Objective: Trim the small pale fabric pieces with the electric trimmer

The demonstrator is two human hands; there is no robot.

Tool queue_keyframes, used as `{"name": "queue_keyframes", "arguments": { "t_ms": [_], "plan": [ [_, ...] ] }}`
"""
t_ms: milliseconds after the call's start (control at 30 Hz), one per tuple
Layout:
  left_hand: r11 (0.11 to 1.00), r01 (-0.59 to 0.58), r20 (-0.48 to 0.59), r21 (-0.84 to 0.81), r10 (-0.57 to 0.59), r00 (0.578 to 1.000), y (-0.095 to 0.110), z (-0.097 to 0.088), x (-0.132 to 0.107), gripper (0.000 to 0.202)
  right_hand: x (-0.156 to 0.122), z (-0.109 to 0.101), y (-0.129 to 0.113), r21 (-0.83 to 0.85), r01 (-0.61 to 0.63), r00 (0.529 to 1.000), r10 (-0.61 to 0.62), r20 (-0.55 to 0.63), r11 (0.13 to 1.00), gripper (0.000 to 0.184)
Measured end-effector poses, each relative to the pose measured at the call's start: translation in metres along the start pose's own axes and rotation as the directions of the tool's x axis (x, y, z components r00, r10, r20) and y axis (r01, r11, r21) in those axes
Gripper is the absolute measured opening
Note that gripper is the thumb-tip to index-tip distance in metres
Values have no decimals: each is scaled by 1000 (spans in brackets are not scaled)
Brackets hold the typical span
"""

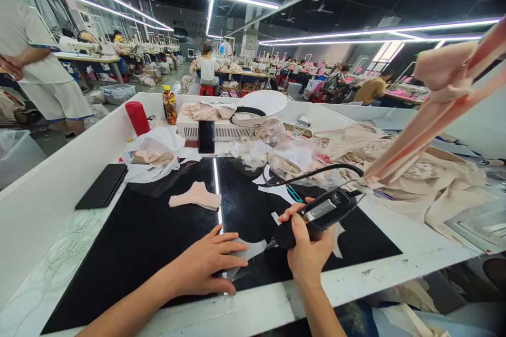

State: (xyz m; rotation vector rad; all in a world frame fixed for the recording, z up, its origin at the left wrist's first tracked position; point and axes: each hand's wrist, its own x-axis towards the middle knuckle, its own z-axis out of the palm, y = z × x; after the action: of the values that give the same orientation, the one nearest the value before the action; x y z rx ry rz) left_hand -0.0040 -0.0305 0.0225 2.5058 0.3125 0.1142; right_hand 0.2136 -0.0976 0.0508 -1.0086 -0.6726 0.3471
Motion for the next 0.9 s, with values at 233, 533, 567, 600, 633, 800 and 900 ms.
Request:
{"name": "queue_keyframes", "arguments": {
  "t_ms": [233, 533, 567, 600, 633, 800, 900],
  "plan": [
    [1000, -11, -22, -19, 10, 1000, 0, 0, -1, 50, -2, -1, 3, -30, 13, 999, -11, 44, 999, 35],
    [974, 227, -363, -14, -217, 906, -18, 23, -1, 35, 3, -4, -1, -158, 68, 992, -50, 115, 985, 29],
    [969, 245, -374, -8, -230, 899, -18, 24, 0, 34, 5, -5, -3, -189, 69, 991, -45, 129, 980, 27],
    [967, 254, -375, -7, -238, 896, -18, 24, 1, 32, 6, -5, -4, -217, 64, 989, -34, 141, 974, 28],
    [966, 257, -373, -10, -242, 896, -18, 24, 2, 29, 8, -4, -5, -240, 56, 989, -21, 147, 969, 30],
    [971, 223, -380, -81, -237, 894, -23, 27, -1, 8, 8, -10, -3, -314, 133, 989, -104, 110, 940, 58],
    [974, 189, -419, -123, -224, 880, -43, 38, -2, 19, -6, -22, 9, -394, 356, 927, -375, 31, 848, 48]
  ]
}}
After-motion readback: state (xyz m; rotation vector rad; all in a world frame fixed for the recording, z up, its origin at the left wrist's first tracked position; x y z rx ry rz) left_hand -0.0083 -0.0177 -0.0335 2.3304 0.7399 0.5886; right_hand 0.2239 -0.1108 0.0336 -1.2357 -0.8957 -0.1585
